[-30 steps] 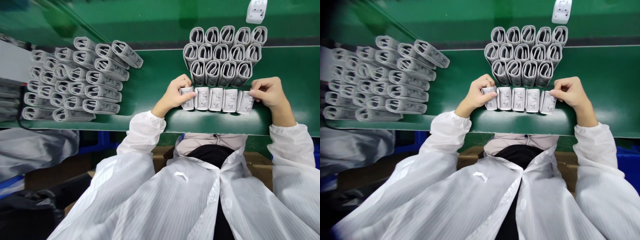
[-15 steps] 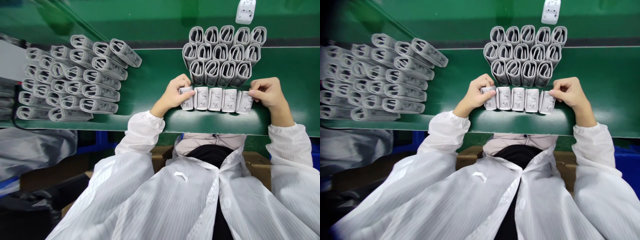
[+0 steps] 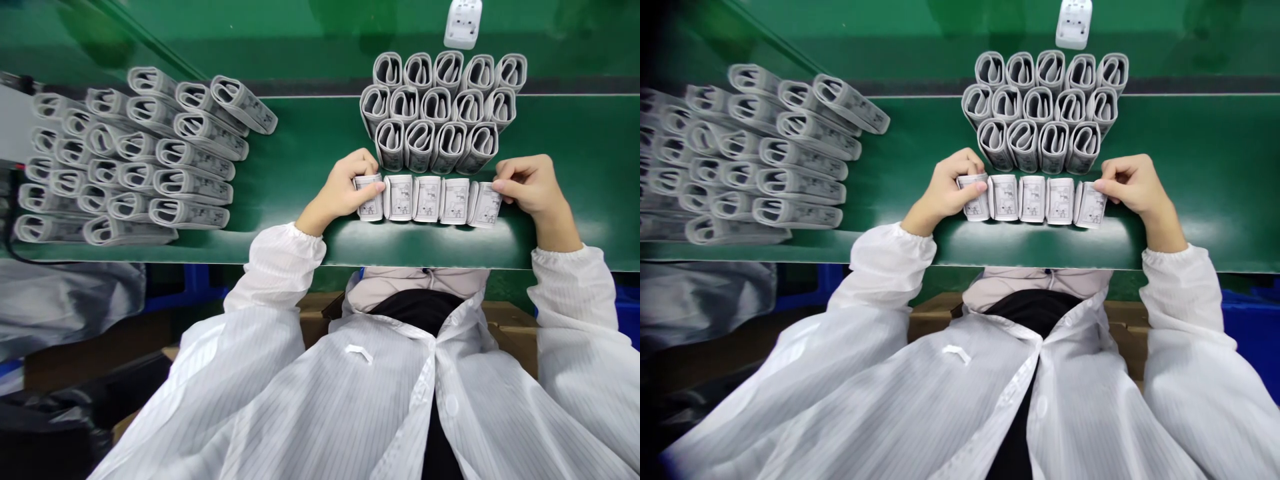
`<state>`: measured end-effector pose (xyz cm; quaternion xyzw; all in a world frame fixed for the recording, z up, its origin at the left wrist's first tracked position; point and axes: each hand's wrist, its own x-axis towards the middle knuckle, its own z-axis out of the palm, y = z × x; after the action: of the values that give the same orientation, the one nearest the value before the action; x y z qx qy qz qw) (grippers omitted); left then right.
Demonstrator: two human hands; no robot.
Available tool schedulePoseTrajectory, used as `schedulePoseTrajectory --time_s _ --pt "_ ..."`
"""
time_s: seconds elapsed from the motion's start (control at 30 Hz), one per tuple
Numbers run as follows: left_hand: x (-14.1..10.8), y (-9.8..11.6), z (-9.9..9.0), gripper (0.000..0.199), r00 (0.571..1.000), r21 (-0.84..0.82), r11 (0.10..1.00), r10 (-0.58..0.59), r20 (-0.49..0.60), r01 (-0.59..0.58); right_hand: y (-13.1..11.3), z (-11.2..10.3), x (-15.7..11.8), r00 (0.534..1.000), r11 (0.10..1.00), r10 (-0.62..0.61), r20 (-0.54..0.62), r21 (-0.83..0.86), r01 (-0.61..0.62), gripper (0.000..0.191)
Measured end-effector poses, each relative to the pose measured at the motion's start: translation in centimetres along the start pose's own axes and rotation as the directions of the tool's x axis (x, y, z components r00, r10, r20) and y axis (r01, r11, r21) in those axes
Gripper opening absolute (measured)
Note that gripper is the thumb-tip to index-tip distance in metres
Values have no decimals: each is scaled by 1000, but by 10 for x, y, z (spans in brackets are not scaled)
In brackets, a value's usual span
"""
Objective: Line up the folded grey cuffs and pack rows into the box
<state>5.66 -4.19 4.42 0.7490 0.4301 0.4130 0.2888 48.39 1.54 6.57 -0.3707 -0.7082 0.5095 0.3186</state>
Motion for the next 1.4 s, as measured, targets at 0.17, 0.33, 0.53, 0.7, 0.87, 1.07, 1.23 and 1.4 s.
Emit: schedulePoseTrajectory --time_s 0.17,0.33,0.53,0.7,0.87,1.07,1.23,1.4 --pt "-2 -7 -1 69 1000 -39 999 29 0 -29 1 -1 -1 1000 1000 16 8 -18 -16 60" --pt "-4 -13 -3 75 999 -66 998 14 -42 -17 -5 1 0 999 1000 27 24 -2 -27 61" --pt "-1 -11 -6 78 994 -27 999 -23 -104 20 -7 3 1 1000 1000 13 23 15 -13 65" --pt "-1 -12 -8 78 991 -20 999 -30 -127 28 -4 1 2 999 999 -1 37 36 -1 65" --pt "-1 -15 -8 76 992 -45 999 -13 -129 8 -1 1 4 998 998 -33 47 49 31 62" --pt "0 9 -13 53 998 26 999 -45 51 43 1 2 -2 989 990 113 -97 96 -104 63" --pt "-1 4 -12 42 974 62 978 -203 101 198 8 -46 31 584 866 399 -707 500 12 52" --pt "1 3 -8 43 962 58 971 -238 132 232 -3 -105 61 585 597 626 -515 800 65 100"
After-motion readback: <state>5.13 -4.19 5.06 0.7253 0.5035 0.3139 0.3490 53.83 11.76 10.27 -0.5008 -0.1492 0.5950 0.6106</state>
